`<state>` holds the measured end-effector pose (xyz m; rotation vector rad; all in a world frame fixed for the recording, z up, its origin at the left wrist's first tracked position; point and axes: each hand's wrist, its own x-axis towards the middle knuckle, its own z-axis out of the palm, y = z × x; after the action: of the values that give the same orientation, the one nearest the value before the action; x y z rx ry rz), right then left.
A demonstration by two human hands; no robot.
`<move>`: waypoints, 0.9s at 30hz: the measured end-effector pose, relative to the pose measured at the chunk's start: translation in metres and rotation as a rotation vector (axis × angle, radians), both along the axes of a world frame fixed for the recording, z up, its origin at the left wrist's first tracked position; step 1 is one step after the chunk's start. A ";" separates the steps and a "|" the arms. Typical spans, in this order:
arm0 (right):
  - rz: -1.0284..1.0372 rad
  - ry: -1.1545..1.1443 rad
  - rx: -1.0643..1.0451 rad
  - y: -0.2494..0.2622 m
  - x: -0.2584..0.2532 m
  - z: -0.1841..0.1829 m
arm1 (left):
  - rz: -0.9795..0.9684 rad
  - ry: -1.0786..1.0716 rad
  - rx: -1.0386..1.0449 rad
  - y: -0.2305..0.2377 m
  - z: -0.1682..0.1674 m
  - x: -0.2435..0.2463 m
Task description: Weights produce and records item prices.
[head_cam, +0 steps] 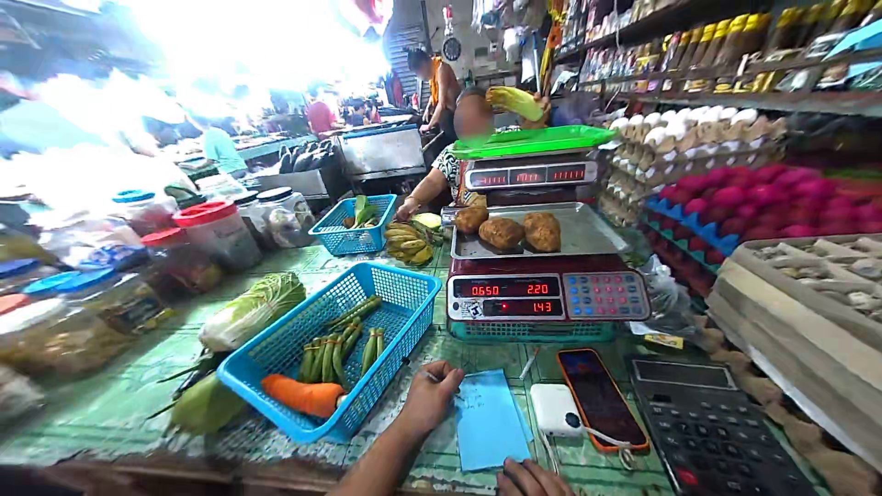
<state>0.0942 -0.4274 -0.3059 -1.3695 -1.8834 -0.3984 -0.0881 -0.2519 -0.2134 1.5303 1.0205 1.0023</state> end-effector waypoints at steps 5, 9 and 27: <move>-0.005 0.022 0.035 -0.003 0.000 -0.007 | -0.041 0.076 0.013 -0.005 0.010 -0.001; -0.012 -0.006 0.046 -0.003 -0.001 -0.005 | -0.068 0.094 0.024 -0.007 0.010 -0.005; -0.074 0.026 0.002 -0.002 -0.004 -0.009 | -0.121 -0.088 0.145 -0.004 -0.011 -0.001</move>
<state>0.0898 -0.4294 -0.3150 -1.4399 -1.8145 -0.4169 -0.0886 -0.2556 -0.2247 1.6302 0.7985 1.0675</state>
